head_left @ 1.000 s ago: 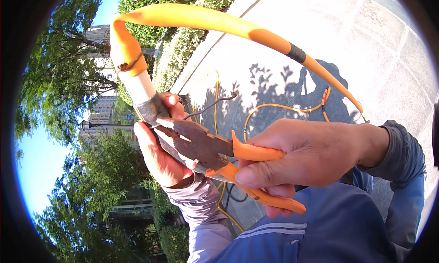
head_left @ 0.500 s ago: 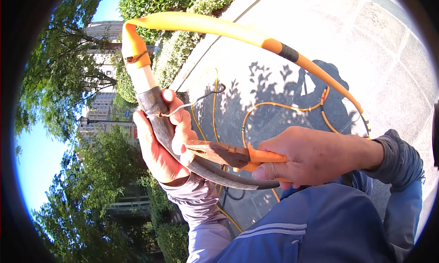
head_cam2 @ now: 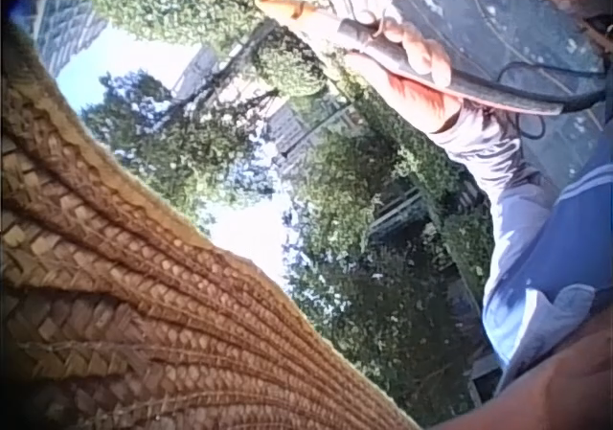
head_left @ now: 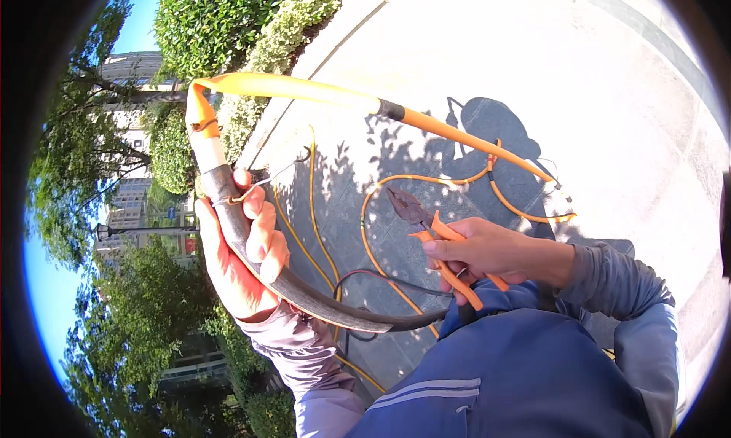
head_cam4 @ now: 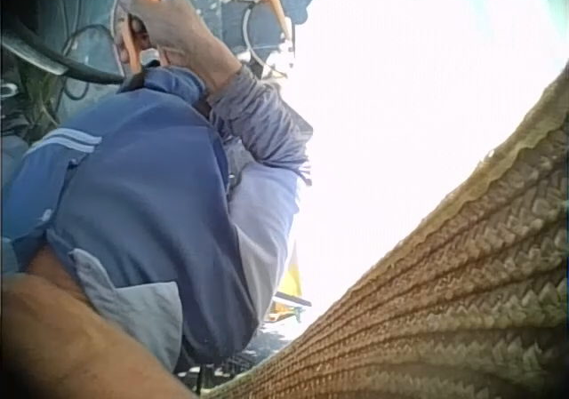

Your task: Using pliers to tighten a wire wrap around a hose connection to secure it.

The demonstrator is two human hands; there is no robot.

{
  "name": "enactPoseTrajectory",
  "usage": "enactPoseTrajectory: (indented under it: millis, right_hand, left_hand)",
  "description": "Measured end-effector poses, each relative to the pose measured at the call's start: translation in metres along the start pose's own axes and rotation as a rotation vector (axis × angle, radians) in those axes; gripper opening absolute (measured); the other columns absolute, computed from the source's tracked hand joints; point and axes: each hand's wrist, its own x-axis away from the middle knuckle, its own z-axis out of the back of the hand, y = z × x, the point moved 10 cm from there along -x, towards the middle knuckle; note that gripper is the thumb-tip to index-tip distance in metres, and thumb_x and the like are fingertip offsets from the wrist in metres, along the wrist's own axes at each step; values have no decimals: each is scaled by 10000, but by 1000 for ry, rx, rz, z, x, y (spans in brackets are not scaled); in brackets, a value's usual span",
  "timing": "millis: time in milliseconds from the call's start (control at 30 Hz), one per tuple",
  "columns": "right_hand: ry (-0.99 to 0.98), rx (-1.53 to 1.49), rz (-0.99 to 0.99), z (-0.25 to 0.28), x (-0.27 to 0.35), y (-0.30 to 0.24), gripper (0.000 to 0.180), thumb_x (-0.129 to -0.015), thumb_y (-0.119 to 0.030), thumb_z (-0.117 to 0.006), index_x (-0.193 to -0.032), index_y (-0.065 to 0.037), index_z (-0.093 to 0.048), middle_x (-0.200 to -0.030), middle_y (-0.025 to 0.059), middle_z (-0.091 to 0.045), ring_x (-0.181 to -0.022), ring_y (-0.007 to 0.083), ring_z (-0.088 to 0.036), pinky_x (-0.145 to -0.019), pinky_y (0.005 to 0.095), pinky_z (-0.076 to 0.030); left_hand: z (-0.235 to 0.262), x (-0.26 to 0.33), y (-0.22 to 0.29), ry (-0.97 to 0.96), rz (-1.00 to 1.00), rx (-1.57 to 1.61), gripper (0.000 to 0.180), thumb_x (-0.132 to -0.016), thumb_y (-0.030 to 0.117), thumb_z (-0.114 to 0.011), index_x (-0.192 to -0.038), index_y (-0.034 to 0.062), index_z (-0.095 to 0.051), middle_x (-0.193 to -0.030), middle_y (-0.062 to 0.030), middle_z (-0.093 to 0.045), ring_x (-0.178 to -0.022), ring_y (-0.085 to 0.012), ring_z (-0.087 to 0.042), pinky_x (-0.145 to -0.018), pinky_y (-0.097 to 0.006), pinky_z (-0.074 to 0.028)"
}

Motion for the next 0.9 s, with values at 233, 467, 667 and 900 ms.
enactPoseTrajectory:
  millis: [233, 467, 667, 900]
  right_hand:
    - [185, -293, 247, 47, 11, 63, 340, -979, -331, -662, -1083, -38, -525, -917, 112, -622, -731, 190, -667, -711, 347, -617]
    - [783, -15, 333, 75, 72, 123, 288, -946, -310, -676, -930, -28, -617, -755, 34, -614, -677, 129, -604, -635, 308, -513]
    - [1209, -128, 613, 33, 73, 196, 330, -911, -339, -698, -932, -14, -648, -698, 44, -590, -646, 128, -579, -595, 308, -471]
    - [1383, -542, 691, -46, 64, 272, 314, -935, -338, -705, -923, -32, -633, -701, 31, -591, -622, 117, -597, -549, 296, -475]
  left_hand:
    - [41, -36, -36, -33, 84, -134, 459, -1110, 362, -337, -1356, -25, -357, -1007, -134, -509, -596, -122, -492, -332, -236, -446]
    - [90, -67, -133, -155, 265, -366, 383, -1070, 425, -467, -1284, 110, -497, -911, 13, -585, -495, -16, -443, -347, -157, -338]
    - [67, -45, -185, -225, 489, -245, 336, -1054, 366, -519, -1221, 75, -526, -919, -22, -605, -510, -63, -479, -363, -189, -383]
    - [29, 12, -232, -587, 815, -204, 282, -1054, 294, -524, -1172, 39, -545, -972, -90, -574, -584, -112, -509, -387, -217, -426]
